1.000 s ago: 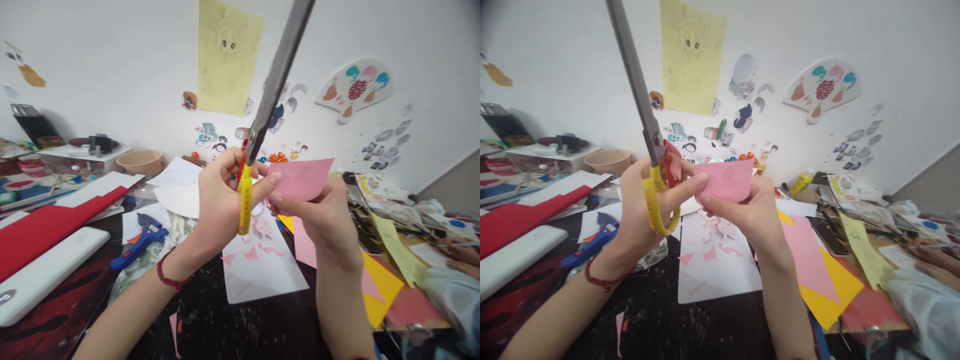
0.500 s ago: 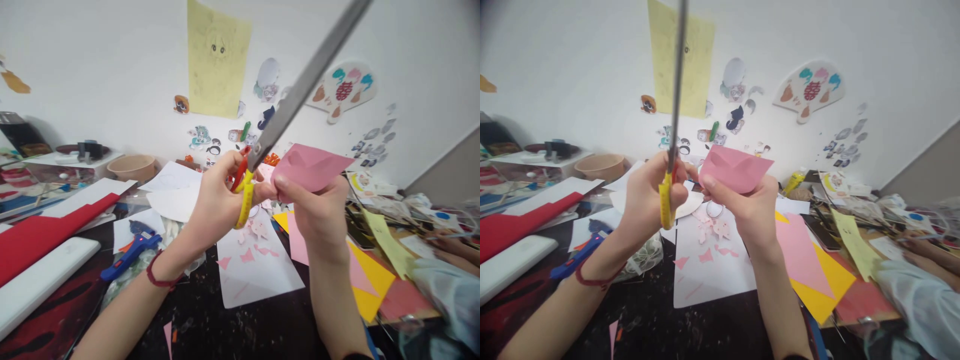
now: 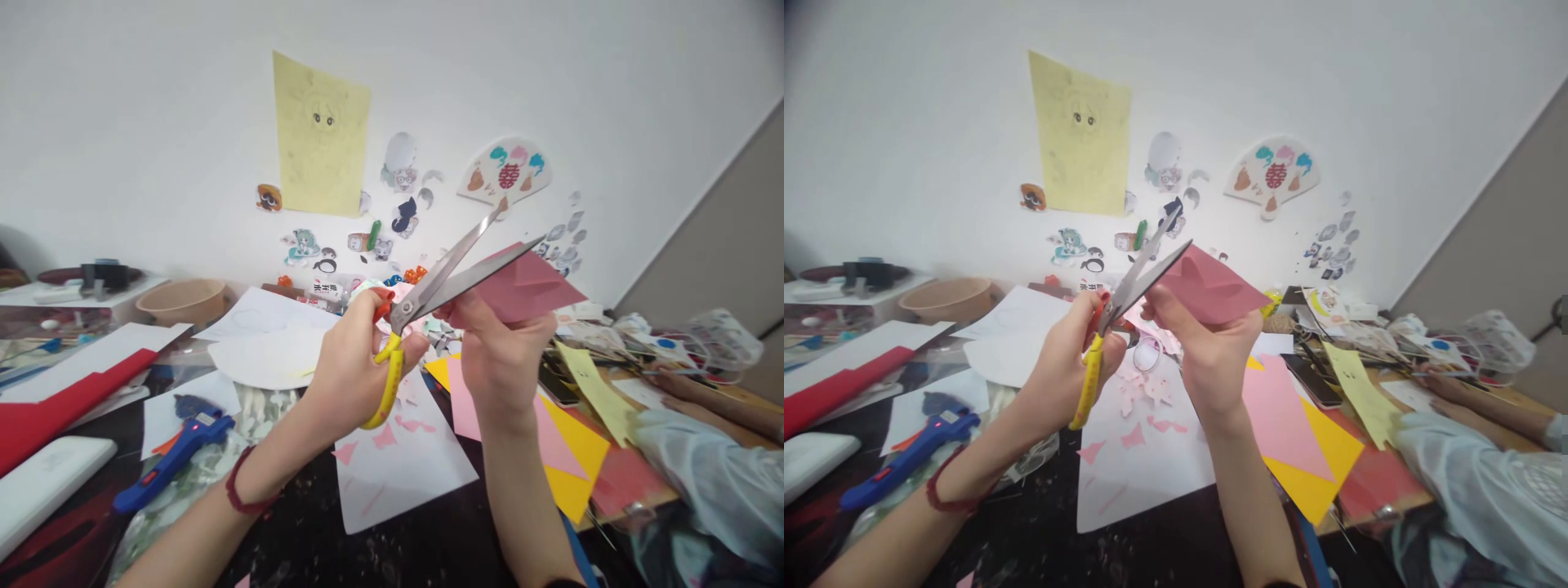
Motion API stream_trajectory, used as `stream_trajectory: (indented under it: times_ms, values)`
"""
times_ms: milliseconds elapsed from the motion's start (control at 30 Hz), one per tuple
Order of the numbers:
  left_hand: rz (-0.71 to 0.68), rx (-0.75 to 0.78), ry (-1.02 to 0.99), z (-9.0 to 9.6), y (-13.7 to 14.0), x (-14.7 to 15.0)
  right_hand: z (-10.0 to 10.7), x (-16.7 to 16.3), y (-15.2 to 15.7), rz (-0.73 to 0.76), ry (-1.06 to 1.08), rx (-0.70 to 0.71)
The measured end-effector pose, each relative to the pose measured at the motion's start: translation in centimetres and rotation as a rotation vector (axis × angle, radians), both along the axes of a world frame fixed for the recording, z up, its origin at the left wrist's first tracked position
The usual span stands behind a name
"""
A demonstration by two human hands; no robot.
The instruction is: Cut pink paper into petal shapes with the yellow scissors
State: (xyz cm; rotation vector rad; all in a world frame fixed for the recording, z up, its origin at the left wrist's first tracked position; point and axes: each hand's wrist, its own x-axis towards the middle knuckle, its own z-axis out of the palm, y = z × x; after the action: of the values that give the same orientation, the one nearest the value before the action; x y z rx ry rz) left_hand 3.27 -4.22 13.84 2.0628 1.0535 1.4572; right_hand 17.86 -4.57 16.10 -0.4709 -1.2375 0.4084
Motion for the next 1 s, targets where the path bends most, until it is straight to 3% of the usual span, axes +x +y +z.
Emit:
stream_trajectory:
  times_ms: [233,467,1000]
  values:
    - [0.009,0.008,0.057,-0.15,-0.15,0.06,-0.2,-0.17,-0.12,-0.037,-0.011,0.013]
    - [-0.009,0.059,0.062,-0.04,-0.38,0.09,-0.18,-0.14,-0.1,0.009,0.021,0.114]
    - [0.028,0.085,0.1,0.04,-0.04,-0.04,-0.07,-0.08,-0.73,-0.114,-0.056,0.03]
